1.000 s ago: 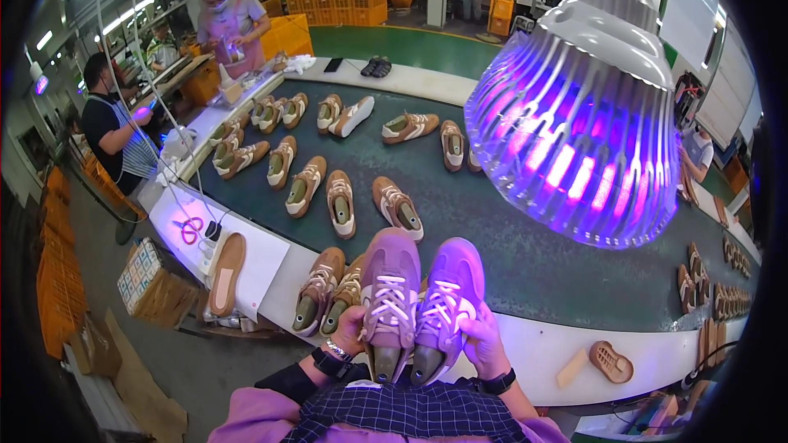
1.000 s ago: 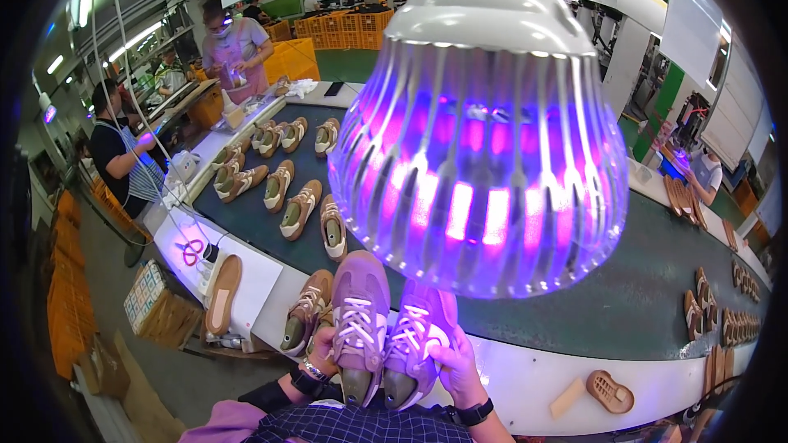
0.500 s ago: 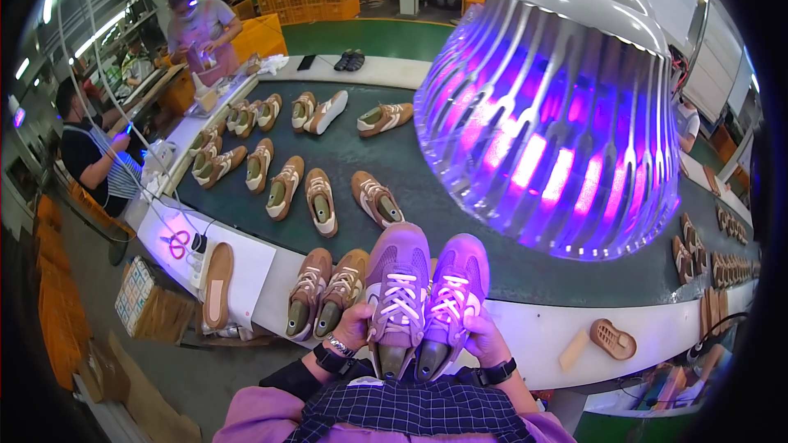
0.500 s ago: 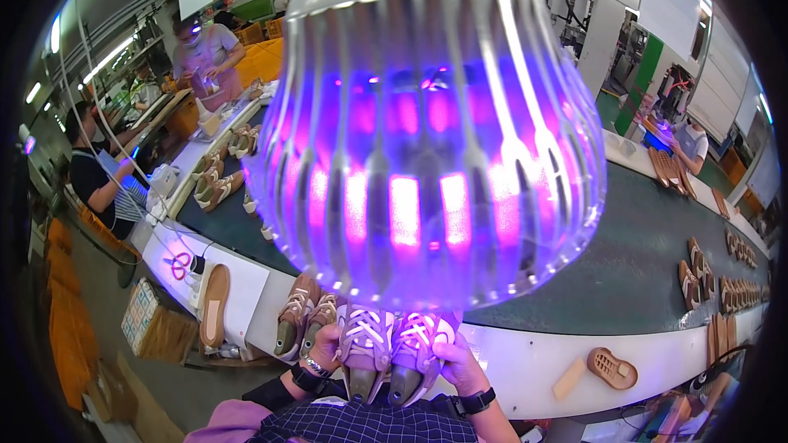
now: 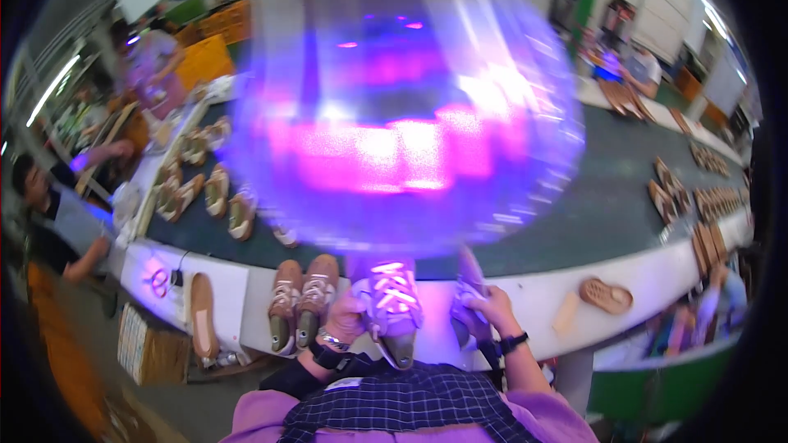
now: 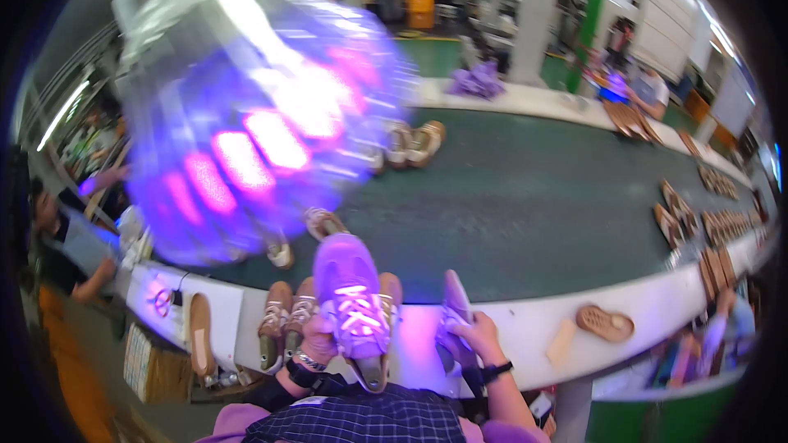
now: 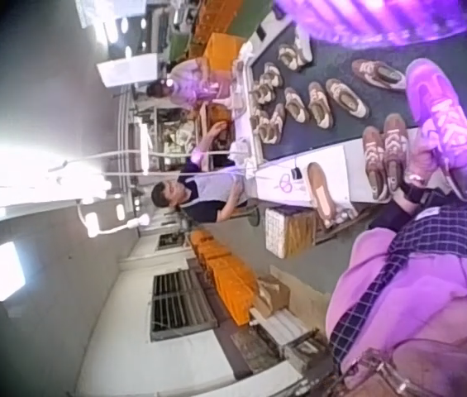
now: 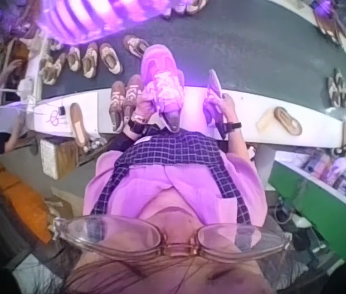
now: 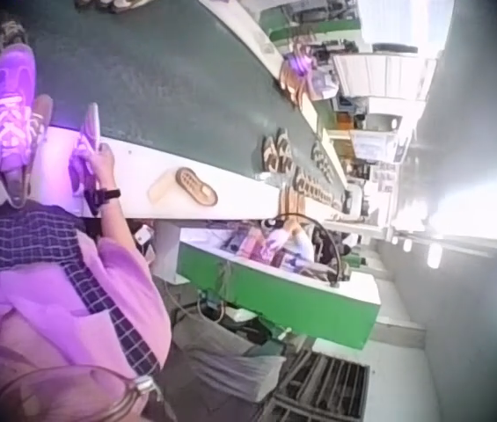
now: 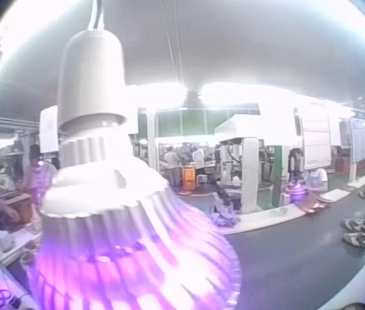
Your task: Inspecting and organizing finished shoes on a production line in a factory.
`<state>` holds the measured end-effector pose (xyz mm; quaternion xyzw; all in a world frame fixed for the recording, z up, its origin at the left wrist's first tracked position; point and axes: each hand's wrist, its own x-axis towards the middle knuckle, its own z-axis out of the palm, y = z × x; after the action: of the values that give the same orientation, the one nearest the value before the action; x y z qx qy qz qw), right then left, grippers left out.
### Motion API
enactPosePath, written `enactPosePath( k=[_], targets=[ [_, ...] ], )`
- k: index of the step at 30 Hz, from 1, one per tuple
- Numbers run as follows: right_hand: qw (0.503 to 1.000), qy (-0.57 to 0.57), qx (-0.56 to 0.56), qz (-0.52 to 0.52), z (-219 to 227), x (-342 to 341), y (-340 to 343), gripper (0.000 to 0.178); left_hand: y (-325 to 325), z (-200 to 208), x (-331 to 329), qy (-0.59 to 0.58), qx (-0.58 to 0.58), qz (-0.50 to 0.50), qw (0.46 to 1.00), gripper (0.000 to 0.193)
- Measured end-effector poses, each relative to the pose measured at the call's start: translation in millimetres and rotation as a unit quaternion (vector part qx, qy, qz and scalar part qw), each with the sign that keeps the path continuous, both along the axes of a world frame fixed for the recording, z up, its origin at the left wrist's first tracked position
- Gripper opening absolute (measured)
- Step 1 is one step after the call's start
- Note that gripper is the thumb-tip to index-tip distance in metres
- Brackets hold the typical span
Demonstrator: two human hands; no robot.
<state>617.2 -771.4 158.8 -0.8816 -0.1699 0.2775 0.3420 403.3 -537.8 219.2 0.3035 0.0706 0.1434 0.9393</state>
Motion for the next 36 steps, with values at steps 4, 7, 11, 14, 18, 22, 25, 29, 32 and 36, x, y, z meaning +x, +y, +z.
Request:
enactPosePath(
  k=[4, 7, 11, 14, 18, 22, 25, 29, 32, 36],
  targets=[
    [0.985, -0.074, 0.115, -0.104, 10, -14, 14, 0.041, -3, 3, 2, 0.038, 0.046, 0.034, 0.998, 0.078],
    [0.95, -0.164, 0.25, -0.094, 11, -27, 25, 0.041, -6, 11, 10, 0.03, 0.049, 0.028, 0.998, 0.08],
    [0.935, -0.044, 0.348, -0.044, 49, -58, 26, 0.054, -19, 18, 30, 0.029, 0.058, 0.021, 0.998, 0.078],
    [0.889, 0.017, 0.441, 0.123, 64, -83, 37, 0.071, -25, 6, 34, 0.035, 0.092, 0.044, 0.994, 0.076],
    [0.948, -0.05, 0.303, 0.081, 72, -88, 33, 0.082, -18, -8, 41, 0.067, 0.098, -0.04, 0.992, 0.074],
    [0.962, -0.115, 0.24, 0.07, 66, -96, 27, 0.075, -18, -16, 49, 0.058, 0.059, -0.09, 0.993, 0.066],
    [0.956, -0.187, 0.206, 0.088, 38, -92, 24, 0.07, -13, -20, 55, 0.069, 0.033, -0.07, 0.995, 0.061],
    [0.967, -0.138, 0.173, 0.129, 25, -83, 25, 0.066, -5, -31, 55, 0.139, 0.12, -0.053, 0.982, 0.061],
    [0.96, -0.162, 0.175, 0.144, 43, -74, 35, 0.068, -9, -19, 55, 0.117, 0.113, -0.028, 0.986, 0.047],
    [0.95, -0.125, 0.277, 0.069, 59, -69, 70, 0.076, -13, -29, 56, 0.108, 0.171, -0.051, 0.978, 0.047]
  ],
)
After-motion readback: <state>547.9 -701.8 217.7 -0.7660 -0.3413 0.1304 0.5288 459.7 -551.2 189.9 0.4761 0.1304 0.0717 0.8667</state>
